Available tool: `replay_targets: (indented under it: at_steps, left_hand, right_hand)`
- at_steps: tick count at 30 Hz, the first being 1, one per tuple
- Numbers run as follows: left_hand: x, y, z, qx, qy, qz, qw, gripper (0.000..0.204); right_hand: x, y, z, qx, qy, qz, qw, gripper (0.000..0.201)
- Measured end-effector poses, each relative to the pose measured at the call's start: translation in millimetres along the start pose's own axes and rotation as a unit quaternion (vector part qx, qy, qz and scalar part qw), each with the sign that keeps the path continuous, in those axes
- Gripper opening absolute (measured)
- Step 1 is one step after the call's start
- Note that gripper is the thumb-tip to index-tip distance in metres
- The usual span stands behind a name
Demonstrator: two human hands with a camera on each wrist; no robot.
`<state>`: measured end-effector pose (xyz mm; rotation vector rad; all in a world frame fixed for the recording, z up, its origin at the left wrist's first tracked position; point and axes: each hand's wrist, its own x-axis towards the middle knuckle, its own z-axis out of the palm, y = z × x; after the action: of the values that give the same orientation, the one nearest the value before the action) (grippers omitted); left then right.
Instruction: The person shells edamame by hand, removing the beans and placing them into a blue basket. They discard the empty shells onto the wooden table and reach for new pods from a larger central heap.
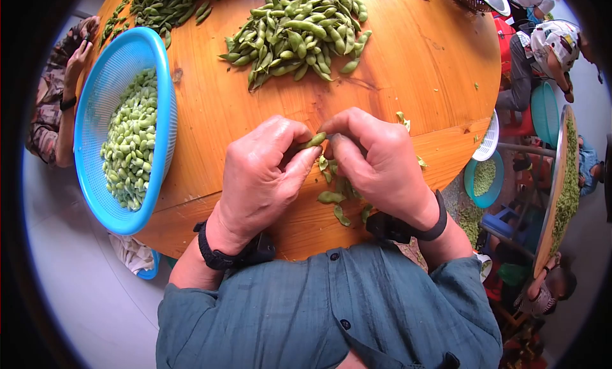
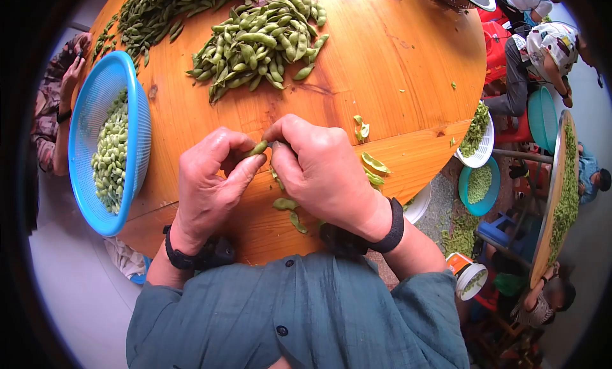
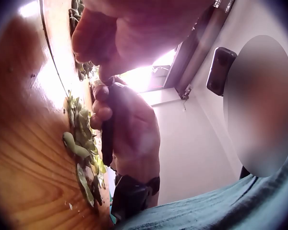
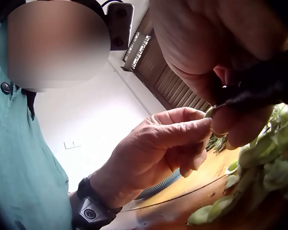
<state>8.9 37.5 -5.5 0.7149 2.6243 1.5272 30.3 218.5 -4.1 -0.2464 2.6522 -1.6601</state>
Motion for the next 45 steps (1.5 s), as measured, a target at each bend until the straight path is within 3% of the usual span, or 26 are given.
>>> replay_targets:
  at_steps: [6,11,14,15,16,17,21,25,29,31,45]
  left_hand:
    - [0.4,6.4,2.8,0.066,0.013,0.034,0.997,0.015]
    - [0.6,4.8,5.1,0.094,0.017,0.063,0.993,0.015]
    - [1.3,4.7,-1.2,-0.038,-0.012,-0.039,0.998,0.017]
    - [1.8,4.0,-1.8,-0.037,-0.012,-0.039,0.998,0.017]
    - [3.3,2.5,-2.2,-0.216,-0.008,-0.157,0.964,0.017]
    - [4.9,0.8,-2.4,-0.385,-0.004,-0.268,0.883,0.016]
    - [5.1,-7.0,-2.1,-0.428,-0.025,-0.282,0.858,0.02]
    - [8.2,-1.7,-2.6,-0.439,-0.01,-0.272,0.856,0.018]
    - [6.4,-1.0,-5.2,-0.392,-0.056,-0.271,0.877,0.017]
    - [6.2,2.5,-6.1,-0.375,-0.064,-0.278,0.882,0.017]
    - [4.8,6.8,-8.6,-0.293,-0.091,-0.268,0.913,0.013]
  right_hand:
    - [0.9,0.9,10.0,-0.102,0.051,-0.113,0.987,0.006]
    - [1.0,2.3,7.8,-0.142,0.024,-0.107,0.984,0.01]
    - [0.5,1.5,5.0,-0.095,-0.002,-0.083,0.992,0.008]
    - [0.7,0.9,4.6,-0.066,-0.017,-0.067,0.995,0.007]
    - [1.1,-0.1,5.0,-0.065,-0.017,-0.069,0.995,0.007]
    - [1.1,-1.3,5.5,-0.034,-0.011,-0.064,0.997,0.005]
    - [-1.2,-4.3,5.7,0.004,-0.025,-0.055,0.998,0.004]
    - [1.4,-2.0,0.8,0.021,0.003,-0.047,0.999,0.005]
    - [2.5,-7.3,-4.7,0.029,0.013,-0.045,0.998,0.012]
    - [2.2,-11.1,-2.8,0.083,0.036,0.043,0.995,0.011]
    - [1.3,-7.0,-3.9,0.034,0.026,0.005,0.999,0.011]
